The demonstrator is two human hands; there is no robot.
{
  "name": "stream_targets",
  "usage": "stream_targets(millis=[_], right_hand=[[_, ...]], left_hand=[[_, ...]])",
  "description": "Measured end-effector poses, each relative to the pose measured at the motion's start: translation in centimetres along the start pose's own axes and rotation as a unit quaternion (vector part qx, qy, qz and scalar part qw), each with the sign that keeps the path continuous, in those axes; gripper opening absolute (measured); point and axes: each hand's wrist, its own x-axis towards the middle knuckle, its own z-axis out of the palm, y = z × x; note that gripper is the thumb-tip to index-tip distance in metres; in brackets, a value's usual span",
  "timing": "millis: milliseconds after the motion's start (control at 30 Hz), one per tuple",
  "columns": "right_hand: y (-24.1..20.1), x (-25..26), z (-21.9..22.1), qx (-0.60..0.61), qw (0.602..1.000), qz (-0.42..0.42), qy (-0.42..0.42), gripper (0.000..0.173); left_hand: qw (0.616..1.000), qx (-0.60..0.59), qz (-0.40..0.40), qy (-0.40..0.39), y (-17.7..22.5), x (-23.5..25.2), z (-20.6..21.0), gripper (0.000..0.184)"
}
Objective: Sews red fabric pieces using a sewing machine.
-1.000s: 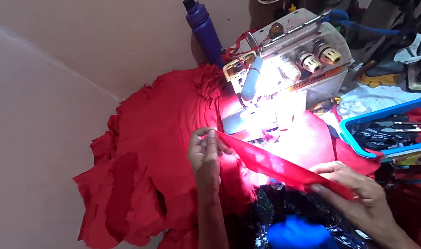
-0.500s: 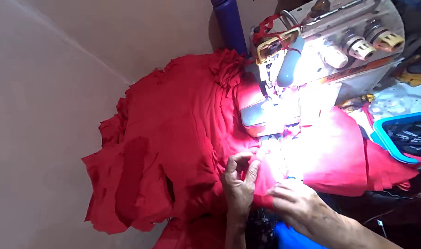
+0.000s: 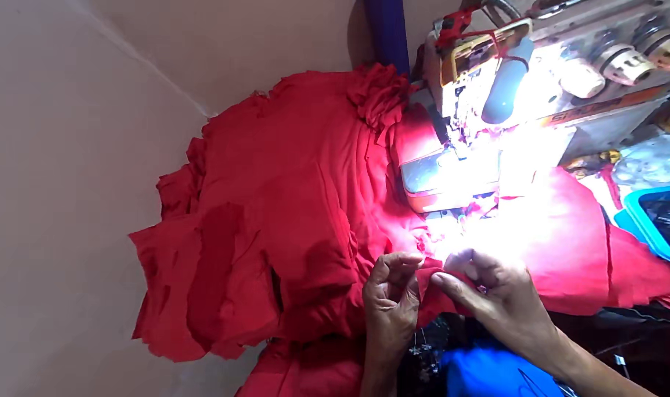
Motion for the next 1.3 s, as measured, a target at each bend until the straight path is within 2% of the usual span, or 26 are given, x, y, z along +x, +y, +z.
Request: stream_targets(millis=[200,300,400,500,600,667,767,933,1000,1067,1167,1233,1300], right_hand=[[0.0,-0.1,0.4,0.027,1.000,0.005,-0.004,0.008],[0.1,-0.3,0.5,0.039,0.999,0.026,-0.003,0.007],[0.0,-0.3,0.5,0.052,0.997,0.047,-0.005,0.013],[-0.6,0.0,-0.5,0.117,0.985,0.079,-0.100,0.023],[-1.4,0.8,-1.6,0.209,0.945,0.095,-0.234,0.024],[-1.5,0.9,-1.9,0.226,0.937,0.084,-0.252,0.018],[-1.5,0.4,-1.8,0.215,0.948,0.063,-0.228,0.005],[-1.3,0.6,-1.8,0.227,0.961,0.063,-0.147,0.006],[-0.9,1.5,-2.1,0.144,0.985,0.036,-0.084,0.009],[0.2,2.7,-2.6,0.031,0.999,0.032,-0.003,0.013],[2.7,4.2,-2.8,-0.060,0.991,0.083,0.085,0.017],[3.9,4.6,-2.8,-0.074,0.985,0.128,0.085,0.023],[4.3,4.5,-2.8,-0.043,0.983,0.163,0.075,0.020]], left_hand=[[0.998,-0.045,-0.026,0.035,-0.2,-0.3,0.0,0.020],[0.997,-0.066,-0.022,0.034,-0.1,-0.6,0.2,0.013],[0.998,-0.057,-0.015,0.026,0.2,-1.0,0.3,0.026],[0.999,0.016,0.027,0.001,1.0,-0.3,-0.4,0.017],[0.989,0.101,0.068,-0.089,3.2,1.1,-2.0,0.011],[0.979,0.134,0.093,-0.119,4.5,2.1,-2.7,0.011],[0.976,0.148,0.113,-0.117,5.7,3.5,-3.1,0.010],[0.968,0.174,0.143,-0.108,5.8,7.2,-2.2,0.012],[0.964,0.190,0.149,-0.109,5.3,9.4,-1.1,0.017],[0.968,0.180,0.135,-0.113,3.7,11.7,0.2,0.023],[0.965,0.206,0.119,-0.109,-0.1,14.1,2.1,0.027],[0.948,0.280,0.110,-0.107,-2.5,14.9,3.2,0.025],[0.928,0.354,0.078,-0.081,-3.4,14.7,4.4,0.019]])
